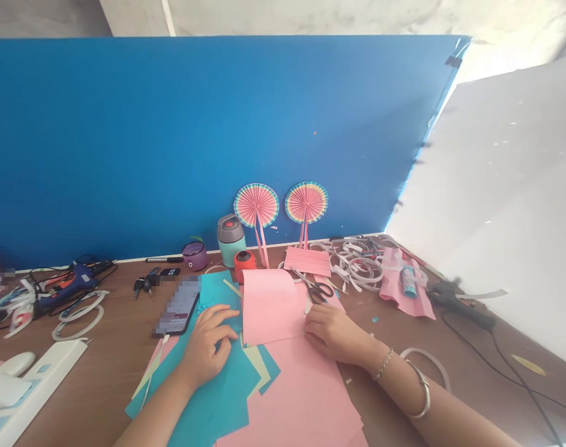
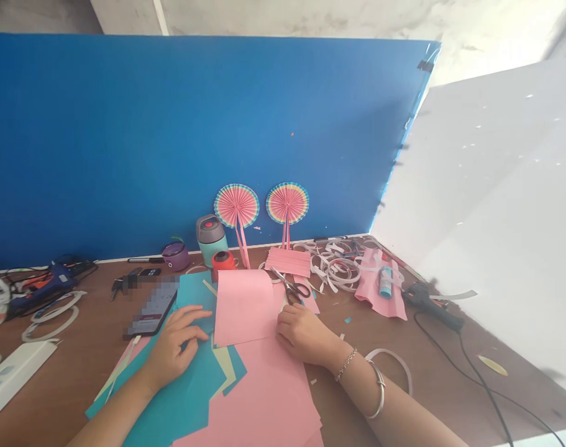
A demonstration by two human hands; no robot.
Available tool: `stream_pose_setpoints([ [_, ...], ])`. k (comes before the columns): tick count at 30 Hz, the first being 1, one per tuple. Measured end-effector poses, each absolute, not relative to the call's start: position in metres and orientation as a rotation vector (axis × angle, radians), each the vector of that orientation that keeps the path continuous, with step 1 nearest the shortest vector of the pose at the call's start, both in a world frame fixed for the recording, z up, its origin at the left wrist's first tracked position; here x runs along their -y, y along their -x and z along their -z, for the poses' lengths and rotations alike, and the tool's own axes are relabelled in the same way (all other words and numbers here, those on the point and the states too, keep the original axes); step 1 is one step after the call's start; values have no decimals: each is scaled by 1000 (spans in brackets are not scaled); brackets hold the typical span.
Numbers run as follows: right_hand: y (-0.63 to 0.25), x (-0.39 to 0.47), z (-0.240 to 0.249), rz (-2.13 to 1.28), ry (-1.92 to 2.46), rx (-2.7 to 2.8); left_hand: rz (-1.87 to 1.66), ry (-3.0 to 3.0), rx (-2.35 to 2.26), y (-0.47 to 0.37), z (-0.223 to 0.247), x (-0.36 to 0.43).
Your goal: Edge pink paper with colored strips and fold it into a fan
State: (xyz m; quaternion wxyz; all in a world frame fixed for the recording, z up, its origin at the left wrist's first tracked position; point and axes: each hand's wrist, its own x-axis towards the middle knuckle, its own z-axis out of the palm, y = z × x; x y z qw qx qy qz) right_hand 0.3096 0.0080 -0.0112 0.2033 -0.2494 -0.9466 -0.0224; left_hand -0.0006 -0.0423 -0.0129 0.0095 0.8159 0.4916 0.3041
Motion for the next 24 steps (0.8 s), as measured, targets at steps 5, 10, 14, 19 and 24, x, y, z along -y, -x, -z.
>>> stream_pose_setpoints([
  [5,-306,-9,12,82,705,2591,-1081,-2418,-1586,-1,7,42],
  [10,-304,-10,4,50,705,2327,-893,-2179,-1621,-16,-11,47],
  [14,-297,-2,0,119,662,2251,-857,-1812,-1398,-43,-27,53],
  [19,-286,11,0,253,532,2405,-1004,-1497,-1434,-75,-35,53],
  [24,-288,7,-18,169,603,2320,-1147,-1758,-1704,-75,-45,47],
])
